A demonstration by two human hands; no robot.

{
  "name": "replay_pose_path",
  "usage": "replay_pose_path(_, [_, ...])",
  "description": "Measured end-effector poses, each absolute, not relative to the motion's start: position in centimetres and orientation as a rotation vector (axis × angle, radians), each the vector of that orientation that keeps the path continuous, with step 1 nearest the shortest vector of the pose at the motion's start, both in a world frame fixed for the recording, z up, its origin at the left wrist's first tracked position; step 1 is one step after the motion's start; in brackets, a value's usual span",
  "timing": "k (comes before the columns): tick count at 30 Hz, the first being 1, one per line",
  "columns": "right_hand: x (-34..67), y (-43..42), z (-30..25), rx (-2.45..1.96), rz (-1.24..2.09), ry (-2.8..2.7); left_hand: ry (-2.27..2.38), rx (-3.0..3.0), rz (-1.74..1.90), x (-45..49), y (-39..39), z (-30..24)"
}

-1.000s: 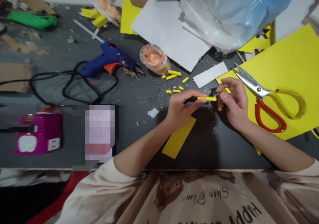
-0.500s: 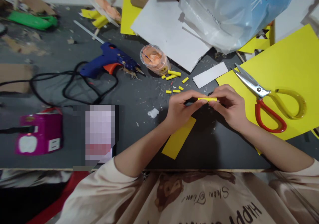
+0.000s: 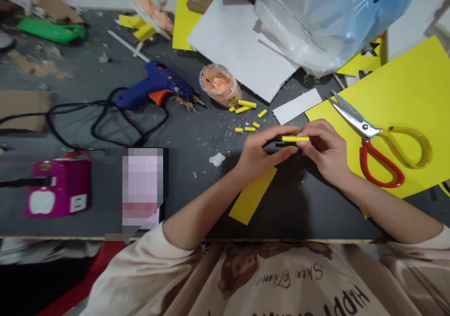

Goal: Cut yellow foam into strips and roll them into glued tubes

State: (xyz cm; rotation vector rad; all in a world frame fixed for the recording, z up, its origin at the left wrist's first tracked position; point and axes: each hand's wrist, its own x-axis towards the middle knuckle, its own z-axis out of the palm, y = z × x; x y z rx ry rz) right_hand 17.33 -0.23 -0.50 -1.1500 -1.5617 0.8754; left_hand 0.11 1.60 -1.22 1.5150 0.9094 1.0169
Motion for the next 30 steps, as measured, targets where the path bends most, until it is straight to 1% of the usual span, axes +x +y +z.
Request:
replay_pose_path(4, [17.35,-0.29,-0.43,-1.16,0.92,-1.562,0.995,1.574,1.038,0.08,1.64,-1.05])
replay_pose_path(20, [17.11,-0.47,-0.54,-1.179,0.996,-1.442,1.018,1.602,1.107,0.28,1.56,-0.98])
replay_pose_path(30, [17.03,-0.44,-0.31,-1.186,1.007,-1.458,0.936,1.675,1.197,0.22,1.61,-0.85])
